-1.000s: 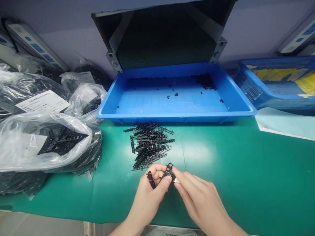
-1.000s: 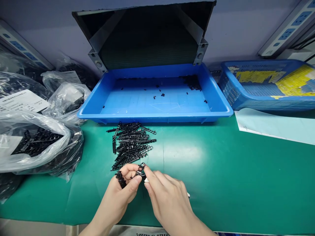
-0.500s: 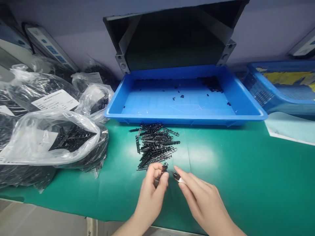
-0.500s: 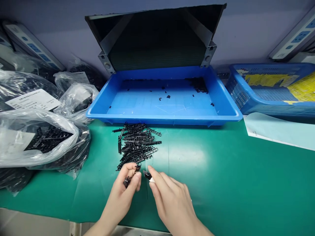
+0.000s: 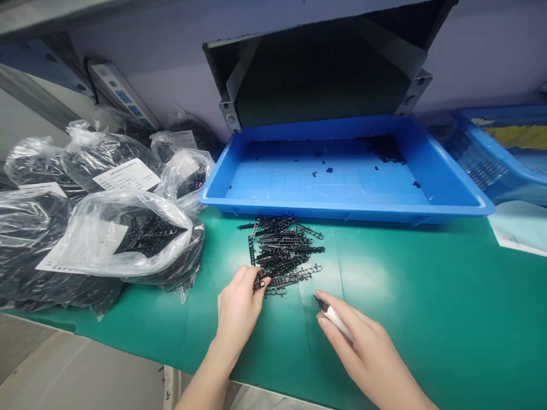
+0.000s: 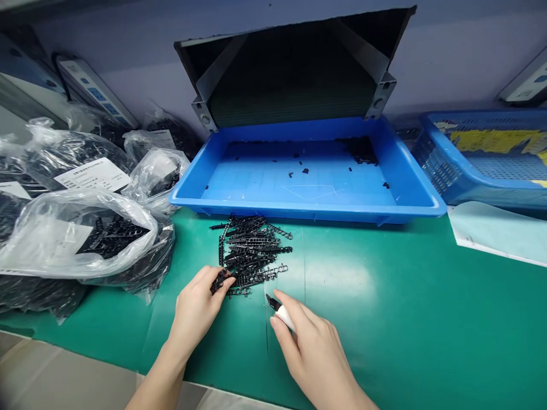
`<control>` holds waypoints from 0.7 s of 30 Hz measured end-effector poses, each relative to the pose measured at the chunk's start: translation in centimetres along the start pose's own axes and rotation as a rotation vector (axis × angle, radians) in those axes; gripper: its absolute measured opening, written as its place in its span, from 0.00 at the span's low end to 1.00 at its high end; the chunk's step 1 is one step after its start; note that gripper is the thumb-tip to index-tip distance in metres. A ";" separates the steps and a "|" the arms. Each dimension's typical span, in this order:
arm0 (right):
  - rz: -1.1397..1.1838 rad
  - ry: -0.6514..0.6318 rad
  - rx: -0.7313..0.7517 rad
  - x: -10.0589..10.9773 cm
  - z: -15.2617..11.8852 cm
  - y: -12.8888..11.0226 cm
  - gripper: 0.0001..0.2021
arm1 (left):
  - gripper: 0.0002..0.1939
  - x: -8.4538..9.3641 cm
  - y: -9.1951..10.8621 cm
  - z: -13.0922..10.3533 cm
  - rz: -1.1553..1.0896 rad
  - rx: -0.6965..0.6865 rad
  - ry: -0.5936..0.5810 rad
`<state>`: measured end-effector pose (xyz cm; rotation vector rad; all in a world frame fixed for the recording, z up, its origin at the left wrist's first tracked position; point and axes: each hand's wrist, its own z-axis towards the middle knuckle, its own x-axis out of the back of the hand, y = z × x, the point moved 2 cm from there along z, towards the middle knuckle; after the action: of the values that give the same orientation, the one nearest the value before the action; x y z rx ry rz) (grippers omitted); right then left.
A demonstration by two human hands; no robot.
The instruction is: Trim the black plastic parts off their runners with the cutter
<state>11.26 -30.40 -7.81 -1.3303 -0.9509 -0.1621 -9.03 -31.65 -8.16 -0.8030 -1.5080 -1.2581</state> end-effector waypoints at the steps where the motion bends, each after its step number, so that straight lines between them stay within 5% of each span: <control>1: 0.012 -0.006 -0.010 0.0 0.1 0.0 0.16 | 0.07 0.2 0.0 -0.1 -0.033 -0.017 0.029; 5: 0.108 -0.032 -0.078 0.2 0.6 -0.2 0.16 | 0.07 1.0 0.6 -0.8 -0.293 -0.060 0.022; 11: 0.212 -0.099 -0.047 0.4 1.1 -1.2 0.20 | 0.07 0.5 2.6 -2.3 -0.888 0.211 -0.396; 15: 0.113 -0.145 0.028 0.3 0.6 -1.5 0.20 | 0.16 -0.5 3.2 -2.8 -1.270 0.337 -0.510; 21: -0.046 -0.101 0.121 0.2 0.1 -1.2 0.19 | 0.15 -1.1 3.3 -3.1 -1.295 0.279 -0.523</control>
<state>10.61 -30.63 -6.81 -1.2144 -1.0605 -0.0715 -4.89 -33.68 -8.19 0.1838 -2.7470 -1.6913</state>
